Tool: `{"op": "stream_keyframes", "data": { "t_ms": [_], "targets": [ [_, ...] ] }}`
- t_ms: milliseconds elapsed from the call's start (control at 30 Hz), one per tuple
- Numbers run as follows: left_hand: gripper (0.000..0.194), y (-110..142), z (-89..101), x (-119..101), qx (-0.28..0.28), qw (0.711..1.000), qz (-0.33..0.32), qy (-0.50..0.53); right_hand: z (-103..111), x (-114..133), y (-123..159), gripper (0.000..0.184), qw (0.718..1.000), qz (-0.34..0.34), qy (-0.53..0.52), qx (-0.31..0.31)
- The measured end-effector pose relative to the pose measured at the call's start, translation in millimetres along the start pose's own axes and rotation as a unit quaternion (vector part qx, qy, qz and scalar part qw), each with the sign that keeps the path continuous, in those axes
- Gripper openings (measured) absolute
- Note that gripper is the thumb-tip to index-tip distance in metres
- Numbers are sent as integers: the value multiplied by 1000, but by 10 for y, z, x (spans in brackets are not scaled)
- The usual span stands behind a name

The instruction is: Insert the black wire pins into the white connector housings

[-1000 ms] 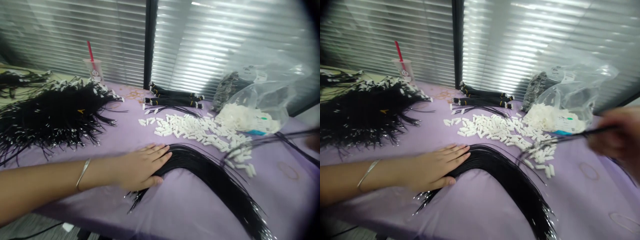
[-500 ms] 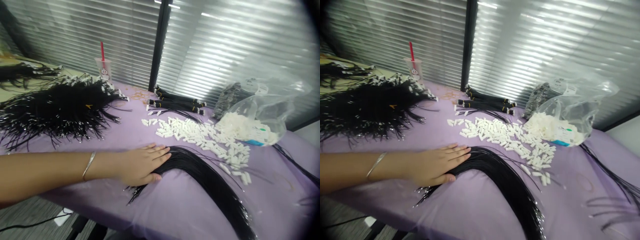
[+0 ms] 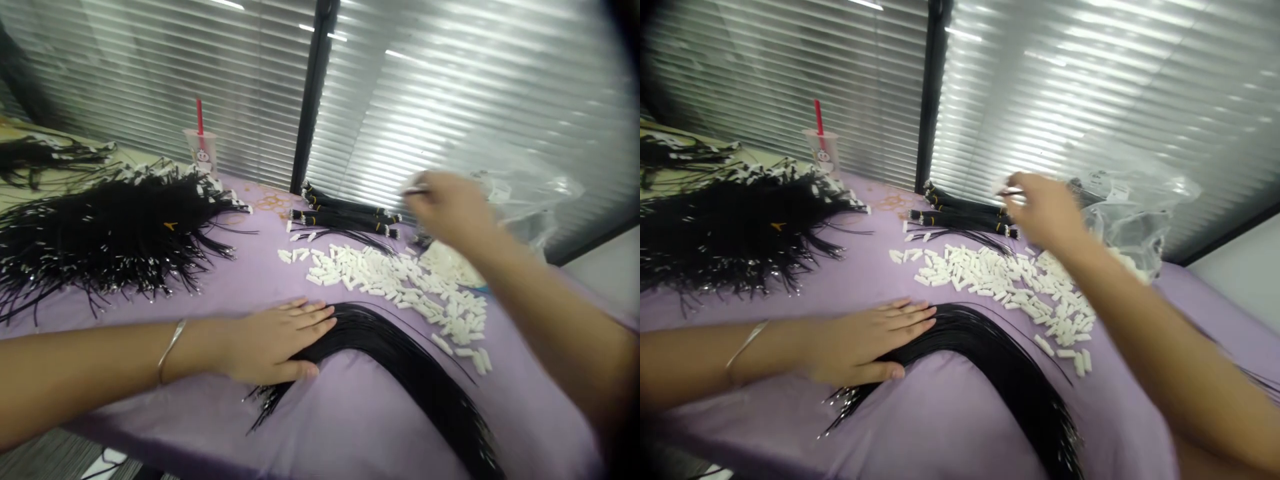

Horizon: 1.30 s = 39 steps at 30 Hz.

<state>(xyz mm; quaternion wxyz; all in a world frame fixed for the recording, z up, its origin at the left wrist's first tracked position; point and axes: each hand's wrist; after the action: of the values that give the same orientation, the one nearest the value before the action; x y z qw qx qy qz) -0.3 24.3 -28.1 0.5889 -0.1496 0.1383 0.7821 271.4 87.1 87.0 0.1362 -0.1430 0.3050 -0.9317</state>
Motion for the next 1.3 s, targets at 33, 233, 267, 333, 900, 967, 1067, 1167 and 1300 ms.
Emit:
{"op": "stream_keyframes", "data": {
  "t_ms": [33,233,267,333,900,967,1067,1167,1300],
  "targets": [
    [66,11,21,-1,7,1000,0,6,-277,31,-97,39,998,41,6,41],
    [62,54,80,16,-14,998,4,59,-1601,275,-520,48,966,206,-21,157],
    [60,59,71,24,-29,997,5,73,-1661,296,-523,53,963,211,-30,162],
    [55,65,46,40,-64,992,13,107,-1662,319,-461,47,962,203,-50,176],
    [24,-76,-42,377,-511,791,154,300,-1171,592,503,18,766,-82,-483,417],
    [27,-75,-49,371,-503,808,134,276,-1153,633,579,25,699,-137,-558,425],
    [25,-78,-47,343,-479,824,90,287,-1121,676,679,28,617,-207,-633,420],
    [31,-75,-34,318,-472,821,66,314,-1117,709,730,24,560,-254,-672,412],
    [27,-64,-14,304,-462,816,52,342,-1162,772,761,26,519,-289,-697,402]
  ]
}}
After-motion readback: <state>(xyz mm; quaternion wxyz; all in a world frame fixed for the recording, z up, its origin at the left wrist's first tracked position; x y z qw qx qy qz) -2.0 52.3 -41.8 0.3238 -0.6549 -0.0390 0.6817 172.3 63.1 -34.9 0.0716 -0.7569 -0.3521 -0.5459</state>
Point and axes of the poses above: each hand's wrist, its own y-axis away from the middle knuckle, its own z-axis out of the back of the hand, x = y × z, and after that the axes turned 6 degrees about -z, right-handed
